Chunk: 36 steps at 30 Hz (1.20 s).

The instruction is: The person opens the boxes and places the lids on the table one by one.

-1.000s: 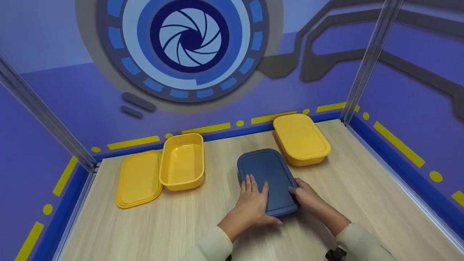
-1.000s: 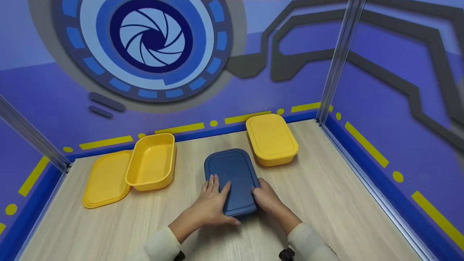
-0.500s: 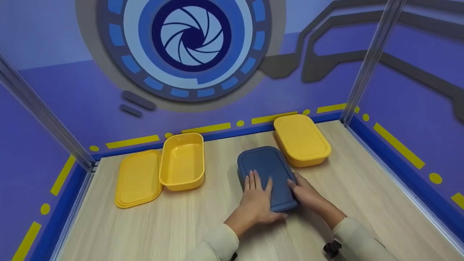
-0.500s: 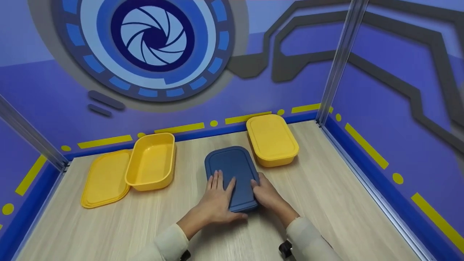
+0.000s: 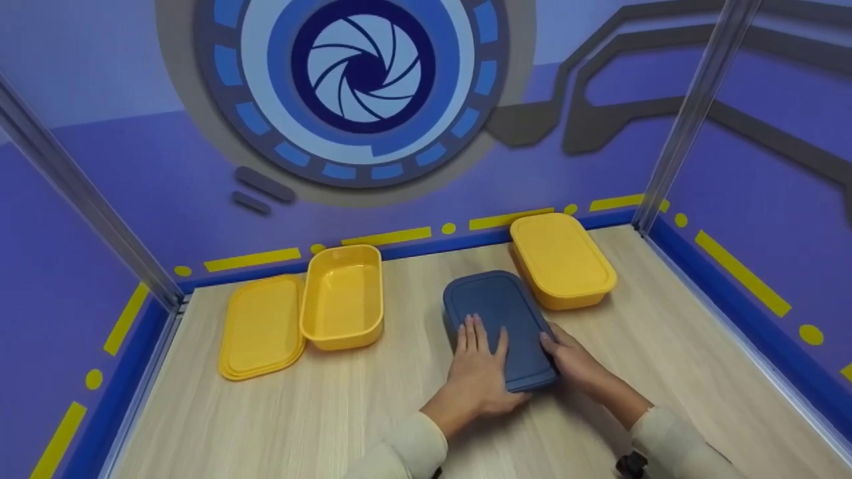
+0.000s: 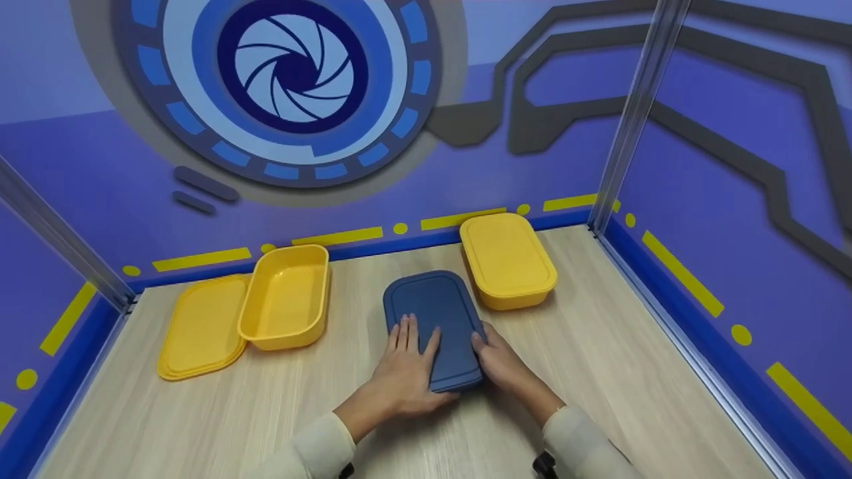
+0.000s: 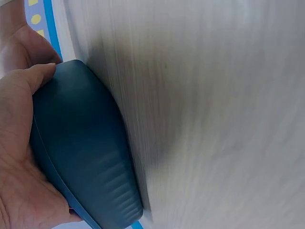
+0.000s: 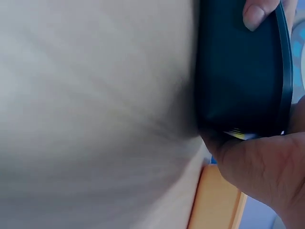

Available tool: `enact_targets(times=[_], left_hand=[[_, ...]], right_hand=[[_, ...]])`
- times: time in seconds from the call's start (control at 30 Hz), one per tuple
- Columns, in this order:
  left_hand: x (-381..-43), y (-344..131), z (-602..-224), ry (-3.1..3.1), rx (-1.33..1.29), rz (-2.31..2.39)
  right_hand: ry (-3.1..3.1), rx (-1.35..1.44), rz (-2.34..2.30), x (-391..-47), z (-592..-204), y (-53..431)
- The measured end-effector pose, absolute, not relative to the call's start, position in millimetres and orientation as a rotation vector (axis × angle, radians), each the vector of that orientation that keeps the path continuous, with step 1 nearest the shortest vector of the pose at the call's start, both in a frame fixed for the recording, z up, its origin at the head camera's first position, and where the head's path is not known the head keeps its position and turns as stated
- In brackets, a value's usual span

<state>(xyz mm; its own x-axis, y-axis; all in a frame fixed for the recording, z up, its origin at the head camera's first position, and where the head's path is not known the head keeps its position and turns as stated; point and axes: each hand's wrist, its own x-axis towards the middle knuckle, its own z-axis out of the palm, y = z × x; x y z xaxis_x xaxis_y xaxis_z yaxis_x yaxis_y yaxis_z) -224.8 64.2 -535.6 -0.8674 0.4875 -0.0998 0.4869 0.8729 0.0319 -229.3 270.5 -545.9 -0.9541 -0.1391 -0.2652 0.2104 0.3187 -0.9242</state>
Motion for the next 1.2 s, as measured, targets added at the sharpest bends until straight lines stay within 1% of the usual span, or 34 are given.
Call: enact_targets(times=[0.3,0.47,0.53,0.63,0.73,0.97,1.2], left_hand=[[-225.8,65.7,-536.6,2.955,0.774,-0.041],[-228.0,64.5,-538.6,2.986,0.772,-0.059],[-228.6,64.4,-539.3,2.989,0.767,-0.057],[-228.3,65.5,-538.9,2.965,0.755,-0.045],[-227.9,65.7,-538.8,2.955,0.756,-0.05],[-226.8,65.7,-538.9,2.975,0.768,-0.053],[-225.2,63.1,-539.1,2.996,0.757,-0.037]], right_hand=[[2.238,-0.213,-1.626,-206.2,-545.4,295.2],[2.23,-0.389,-1.561,-204.5,-548.5,312.6],[2.306,-0.412,-1.472,-204.5,-551.4,318.8],[2.475,-0.361,-1.24,-202.7,-554.9,321.7],[2.548,-0.31,-1.051,-202.4,-559.3,314.1],[2.491,-0.396,-1.117,-213.8,-568.2,296.8],[2.389,-0.348,-1.134,-222.7,-571.7,302.3]])
